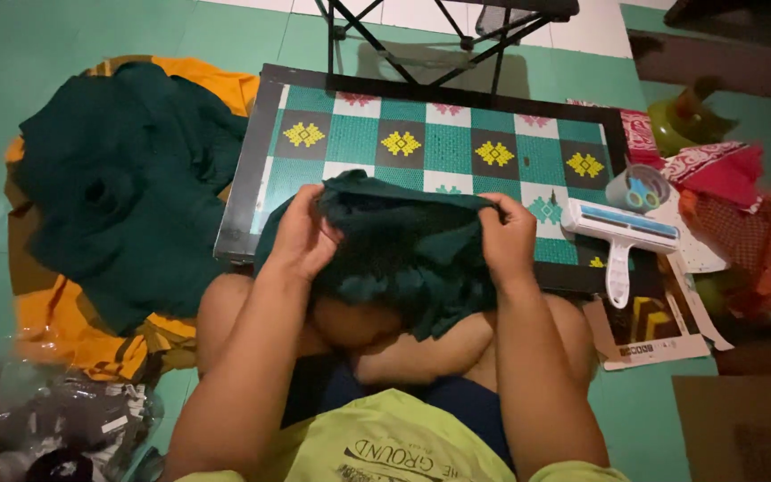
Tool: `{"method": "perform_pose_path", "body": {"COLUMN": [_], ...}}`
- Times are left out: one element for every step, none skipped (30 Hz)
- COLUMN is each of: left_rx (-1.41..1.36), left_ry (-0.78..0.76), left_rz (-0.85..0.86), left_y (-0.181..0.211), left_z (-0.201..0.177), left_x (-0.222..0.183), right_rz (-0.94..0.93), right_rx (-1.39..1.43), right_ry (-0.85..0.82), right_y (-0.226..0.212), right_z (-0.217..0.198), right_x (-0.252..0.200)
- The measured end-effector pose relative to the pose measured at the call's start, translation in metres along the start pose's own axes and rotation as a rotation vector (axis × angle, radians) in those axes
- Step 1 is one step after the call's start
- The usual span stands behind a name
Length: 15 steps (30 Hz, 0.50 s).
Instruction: Cleaning a green garment with a lint roller and trimming loose threads with scissors
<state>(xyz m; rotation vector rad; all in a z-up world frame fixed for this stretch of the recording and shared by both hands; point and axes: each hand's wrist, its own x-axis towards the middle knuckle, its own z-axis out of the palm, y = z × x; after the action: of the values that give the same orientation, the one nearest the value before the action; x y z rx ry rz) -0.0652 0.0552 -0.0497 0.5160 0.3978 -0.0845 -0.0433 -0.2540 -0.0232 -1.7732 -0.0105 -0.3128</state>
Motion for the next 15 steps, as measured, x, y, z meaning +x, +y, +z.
{"method": "perform_pose_path", "body": {"left_rx": [-0.001,-0.008,-0.015,-0.023,0.067,0.16,0.155,0.315,0.475,0.476,0.652,0.829,0.829,0.86,0.89], "left_ry": [0.004,0.062,0.121,0.13,0.101,0.071,0.08,0.006,-0.069,-0.069,-0.084,-0.101,-0.102,-0.096,-0.089], "left_rz": [0.004,0.025,0.046,0.049,0.079,0.116,0.126,0.155,0.184,0.181,0.168,0.151,0.145,0.207,0.27], "left_y": [0.002,0.002,0.003,-0.004,-0.01,-0.013,-0.009,-0.007,-0.006,-0.007,-0.008,-0.01,-0.017,-0.021,-0.025], "left_z": [0.017,0.032,0.047,0.031,0.015,0.0,0.008,0.017,0.026,0.023,0.021,0.018,0.009,0.001,-0.007], "left_x": [-0.014,-0.029,-0.044,-0.034,-0.025,-0.016,-0.031,-0.046,-0.061,-0.06,-0.06,-0.06,-0.049,-0.038,-0.026], "right_rz": [0.0,0.152,0.307,0.313,0.375,0.435,0.439,0.462,0.483,0.485,0.505,0.526,0.528,0.457,0.386], "right_rx": [0.002,0.283,0.562,0.558,0.716,0.879,0.88,0.955,1.03,1.031,1.036,1.04,1.04,0.942,0.844], "right_ry": [-0.005,-0.073,-0.14,-0.151,-0.228,-0.308,-0.321,-0.372,-0.422,-0.419,-0.439,-0.455,-0.45,-0.416,-0.381], "right_y": [0.005,0.011,0.017,0.01,0.004,-0.004,0.002,0.008,0.014,0.012,0.01,0.009,0.011,0.011,0.011], "right_z": [0.002,0.003,0.005,0.001,-0.002,-0.003,-0.003,-0.005,-0.008,-0.007,-0.007,-0.007,-0.008,-0.006,-0.005], "right_x": [-0.001,-0.003,-0.006,-0.007,-0.008,-0.007,-0.005,-0.004,-0.003,-0.003,-0.003,-0.004,-0.005,-0.005,-0.004]}}
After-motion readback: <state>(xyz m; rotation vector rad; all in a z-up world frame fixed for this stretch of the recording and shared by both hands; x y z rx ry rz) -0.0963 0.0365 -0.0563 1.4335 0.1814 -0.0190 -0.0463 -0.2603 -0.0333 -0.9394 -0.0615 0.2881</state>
